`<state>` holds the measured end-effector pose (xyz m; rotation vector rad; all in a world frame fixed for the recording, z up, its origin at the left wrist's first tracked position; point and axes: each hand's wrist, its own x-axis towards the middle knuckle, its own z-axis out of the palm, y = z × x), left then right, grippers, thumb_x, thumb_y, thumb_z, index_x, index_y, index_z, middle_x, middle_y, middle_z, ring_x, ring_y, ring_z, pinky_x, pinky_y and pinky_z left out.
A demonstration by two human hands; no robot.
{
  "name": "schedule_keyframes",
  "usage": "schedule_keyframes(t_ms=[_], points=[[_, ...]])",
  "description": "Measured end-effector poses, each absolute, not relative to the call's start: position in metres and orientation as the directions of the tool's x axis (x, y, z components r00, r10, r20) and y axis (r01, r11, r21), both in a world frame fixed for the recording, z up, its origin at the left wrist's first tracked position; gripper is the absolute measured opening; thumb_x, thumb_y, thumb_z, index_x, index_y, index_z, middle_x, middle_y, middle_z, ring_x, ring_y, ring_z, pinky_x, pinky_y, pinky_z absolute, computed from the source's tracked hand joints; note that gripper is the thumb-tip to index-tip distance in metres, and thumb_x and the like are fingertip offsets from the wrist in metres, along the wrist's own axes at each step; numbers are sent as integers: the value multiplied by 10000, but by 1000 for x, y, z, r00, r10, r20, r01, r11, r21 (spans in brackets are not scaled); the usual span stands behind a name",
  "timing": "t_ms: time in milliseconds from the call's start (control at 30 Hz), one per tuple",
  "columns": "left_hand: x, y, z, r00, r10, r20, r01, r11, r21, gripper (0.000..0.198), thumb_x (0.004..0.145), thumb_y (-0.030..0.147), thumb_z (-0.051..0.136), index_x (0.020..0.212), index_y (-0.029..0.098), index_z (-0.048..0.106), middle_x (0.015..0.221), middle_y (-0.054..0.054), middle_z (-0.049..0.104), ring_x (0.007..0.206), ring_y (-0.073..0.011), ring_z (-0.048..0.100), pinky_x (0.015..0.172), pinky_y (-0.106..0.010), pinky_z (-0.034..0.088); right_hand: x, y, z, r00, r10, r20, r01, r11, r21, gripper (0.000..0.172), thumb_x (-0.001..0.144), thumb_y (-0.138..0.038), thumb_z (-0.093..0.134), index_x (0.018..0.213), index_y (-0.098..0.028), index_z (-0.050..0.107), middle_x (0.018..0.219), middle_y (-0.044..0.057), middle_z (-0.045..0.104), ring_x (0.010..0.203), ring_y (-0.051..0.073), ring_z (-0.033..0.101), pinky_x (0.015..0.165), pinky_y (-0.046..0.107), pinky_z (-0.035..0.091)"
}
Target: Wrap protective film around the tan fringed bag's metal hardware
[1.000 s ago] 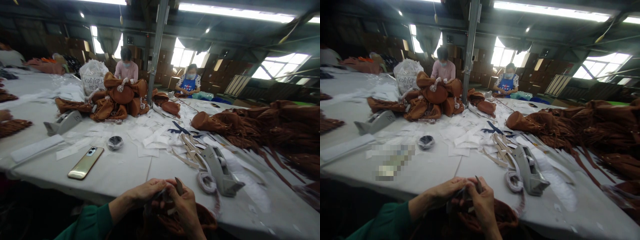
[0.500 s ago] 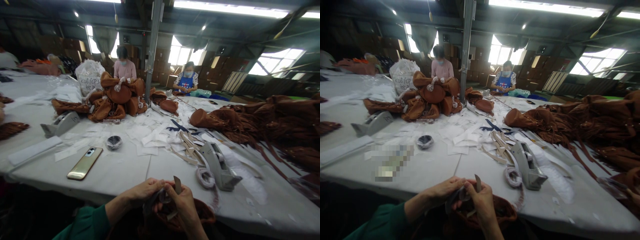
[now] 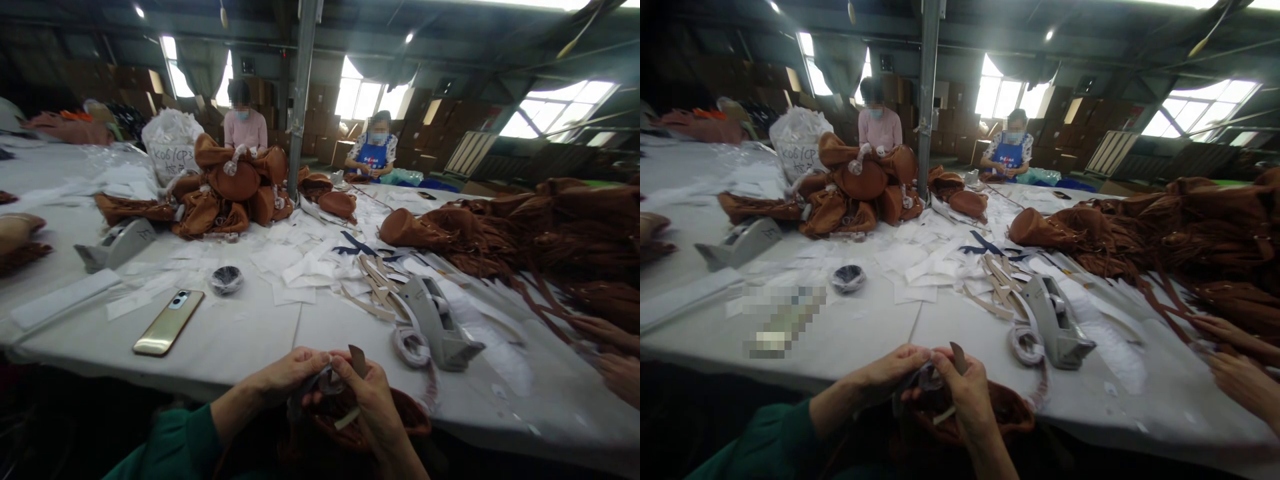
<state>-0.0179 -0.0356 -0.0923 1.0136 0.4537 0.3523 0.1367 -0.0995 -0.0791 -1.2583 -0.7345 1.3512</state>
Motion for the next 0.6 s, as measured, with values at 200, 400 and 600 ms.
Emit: schedule_keyframes(t_ms=[200, 400, 600], points=[[-24, -35, -95, 866, 447, -221, -14, 465, 885, 508, 865, 563, 536, 1115, 127, 610, 664, -21, 597, 481, -71, 510, 447, -151, 379, 135, -98, -76, 160, 935, -317, -398, -233, -887, 431, 565, -406, 863, 832, -100, 719, 672, 67, 701, 586, 175, 634, 550, 259, 515], [-21, -34, -104, 812, 537, -228, -75, 484, 872, 507, 861, 550, 556, 1121, 120, 620, 644, -9, 572, 476, -63, 482, 434, -148, 342, 138, -93, -82, 135, 951, -279, -340, -220, -914, 477, 608, -469, 824, 887, -102, 701, 664, 61, 693, 568, 180, 632, 557, 286, 524], [-22, -30, -107, 858, 455, -239, -94, 597, 797, 472, 805, 555, 631, 917, 97, 636, 613, -15, 589, 416, -36, 424, 404, -149, 270, 149, -97, -65, 30, 997, -73, 137, -77, -988, 426, 707, -406, 742, 1047, -157, 681, 877, 51, 700, 804, 200, 646, 733, 301, 532]])
